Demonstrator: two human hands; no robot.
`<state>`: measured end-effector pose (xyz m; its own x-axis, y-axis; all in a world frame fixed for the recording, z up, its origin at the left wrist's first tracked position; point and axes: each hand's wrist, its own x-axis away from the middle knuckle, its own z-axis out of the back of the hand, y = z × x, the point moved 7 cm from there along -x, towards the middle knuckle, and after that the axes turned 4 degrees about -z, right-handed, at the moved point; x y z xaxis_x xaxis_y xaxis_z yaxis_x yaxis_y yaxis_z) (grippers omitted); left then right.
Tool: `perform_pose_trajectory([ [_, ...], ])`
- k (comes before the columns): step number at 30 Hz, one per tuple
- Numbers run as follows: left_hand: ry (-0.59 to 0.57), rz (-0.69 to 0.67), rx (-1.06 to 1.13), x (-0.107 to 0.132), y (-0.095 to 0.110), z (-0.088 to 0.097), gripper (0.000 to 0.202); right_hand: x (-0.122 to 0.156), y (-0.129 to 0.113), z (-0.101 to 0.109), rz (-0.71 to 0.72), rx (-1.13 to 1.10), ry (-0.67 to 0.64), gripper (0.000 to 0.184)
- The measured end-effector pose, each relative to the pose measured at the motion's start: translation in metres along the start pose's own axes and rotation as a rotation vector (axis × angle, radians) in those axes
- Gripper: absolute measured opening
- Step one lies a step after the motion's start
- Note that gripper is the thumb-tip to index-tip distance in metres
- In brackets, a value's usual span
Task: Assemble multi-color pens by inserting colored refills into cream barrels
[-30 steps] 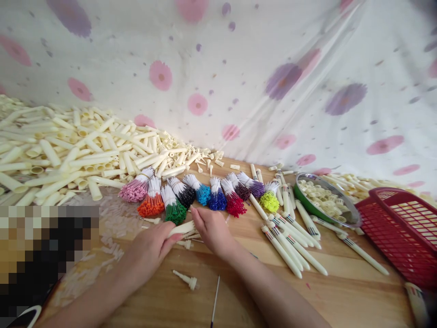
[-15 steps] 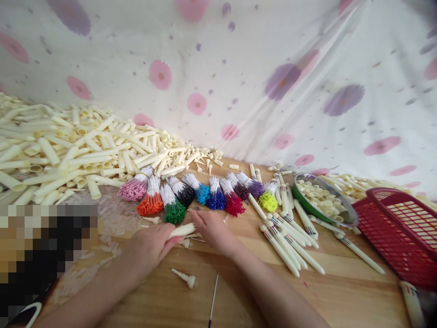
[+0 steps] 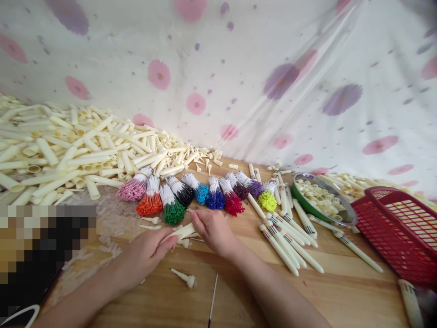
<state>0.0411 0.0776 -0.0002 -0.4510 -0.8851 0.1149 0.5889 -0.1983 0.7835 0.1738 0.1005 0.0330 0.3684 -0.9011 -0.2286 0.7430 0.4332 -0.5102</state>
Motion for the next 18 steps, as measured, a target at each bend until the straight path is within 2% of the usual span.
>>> perform_pose_trajectory([
  [2, 0.063, -0.070, -0.202, 0.000, 0.002, 0.000, 0.038, -0.001, 0.006, -0.005, -0.152, -0.026, -0.118, 0.043],
  [5, 0.033, -0.126, -0.373, 0.001, 0.005, -0.009, 0.036, 0.002, 0.013, -0.007, -0.280, -0.016, -0.269, 0.042],
  [10, -0.067, -0.183, -0.459, 0.007, 0.012, -0.032, 0.037, 0.020, 0.014, -0.015, -0.166, -0.141, -0.556, 0.035],
  [13, -0.120, -0.242, -0.469, 0.010, 0.018, -0.048, 0.037, 0.032, 0.021, -0.014, -0.161, -0.209, -0.586, 0.036],
  [18, -0.124, -0.301, -0.534, 0.012, 0.018, -0.065, 0.031, 0.051, 0.030, -0.019, -0.239, -0.315, -0.645, 0.035],
])
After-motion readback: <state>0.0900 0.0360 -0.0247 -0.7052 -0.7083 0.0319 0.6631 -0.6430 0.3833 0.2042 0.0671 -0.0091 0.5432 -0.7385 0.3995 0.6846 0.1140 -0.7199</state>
